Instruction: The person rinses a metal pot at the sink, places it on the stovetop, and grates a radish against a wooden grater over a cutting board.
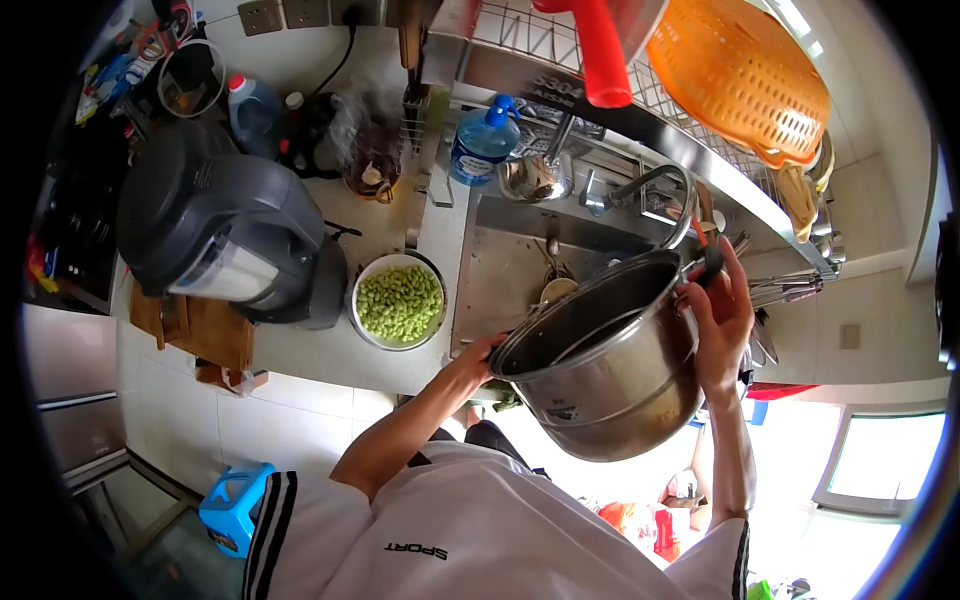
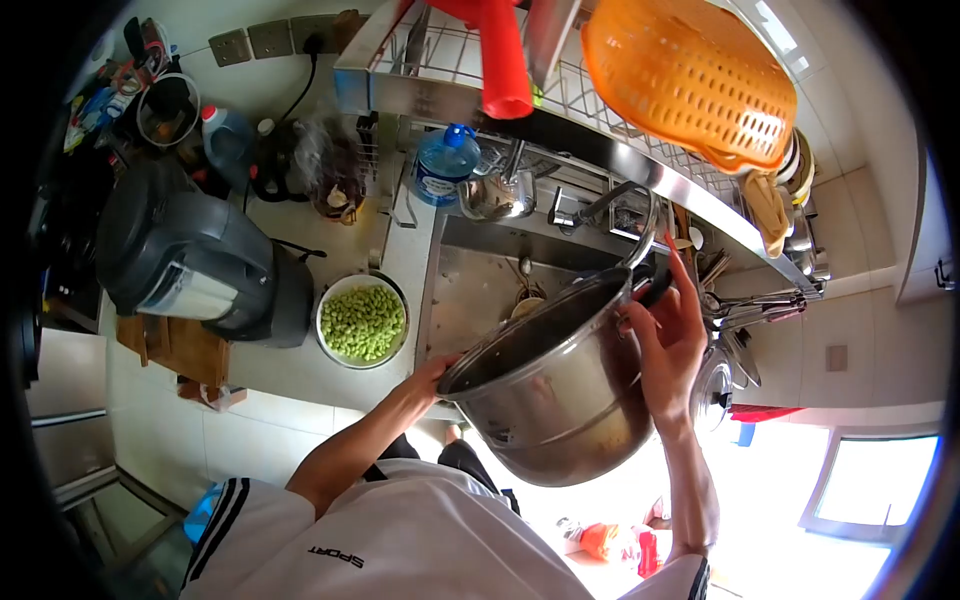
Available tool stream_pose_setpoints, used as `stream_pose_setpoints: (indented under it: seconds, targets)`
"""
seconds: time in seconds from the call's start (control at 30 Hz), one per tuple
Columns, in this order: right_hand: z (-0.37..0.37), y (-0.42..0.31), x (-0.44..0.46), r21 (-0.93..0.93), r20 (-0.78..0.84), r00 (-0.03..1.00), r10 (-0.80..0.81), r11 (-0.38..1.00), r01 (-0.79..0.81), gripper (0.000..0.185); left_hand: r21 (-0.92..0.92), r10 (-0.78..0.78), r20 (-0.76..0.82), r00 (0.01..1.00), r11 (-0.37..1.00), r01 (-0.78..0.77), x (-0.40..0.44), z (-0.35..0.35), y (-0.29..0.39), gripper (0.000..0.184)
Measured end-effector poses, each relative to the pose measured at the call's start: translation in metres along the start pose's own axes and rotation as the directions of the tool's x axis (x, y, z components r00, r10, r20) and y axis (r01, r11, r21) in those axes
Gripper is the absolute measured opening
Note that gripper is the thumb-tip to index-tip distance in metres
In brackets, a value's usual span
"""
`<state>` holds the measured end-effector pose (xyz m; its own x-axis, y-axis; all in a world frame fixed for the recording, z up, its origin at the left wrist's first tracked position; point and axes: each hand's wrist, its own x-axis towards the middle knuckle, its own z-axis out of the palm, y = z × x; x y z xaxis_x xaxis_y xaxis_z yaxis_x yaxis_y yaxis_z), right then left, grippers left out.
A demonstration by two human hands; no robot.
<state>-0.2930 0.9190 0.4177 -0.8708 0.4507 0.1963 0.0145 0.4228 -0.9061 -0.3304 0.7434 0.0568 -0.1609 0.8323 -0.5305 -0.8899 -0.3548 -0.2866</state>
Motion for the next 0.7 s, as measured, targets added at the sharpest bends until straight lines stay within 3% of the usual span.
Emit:
stream_pose_setpoints:
  seconds: [0.23,0.37,0.57,0.7]
  targets:
    - [0.050,0.013,0.036,-0.118,0.099,0.995,-0.009,0.993,0.020,0.060,-0.160,-0.075,-0.041,0.996,0.985,0.067,-0.013,0.024,0.023,0.025]
    - [0.083,0.011,0.057,-0.088,0.165,0.986,0.007,0.996,0.008,0.056,-0.169,-0.090,-0.028,0.996,0.982,0.084,-0.008,0.026,0.023,0.025]
    - [0.109,0.015,0.084,-0.187,0.304,0.952,-0.030,0.978,0.090,0.057,-0.172,-0.119,-0.008,0.993,0.978,0.115,-0.005,0.031,0.025,0.024]
    - [0.119,0.016,0.092,-0.264,0.309,0.950,-0.039,0.956,0.125,0.058,-0.168,-0.124,-0.002,0.992,0.978,0.122,-0.007,0.029,0.028,0.024]
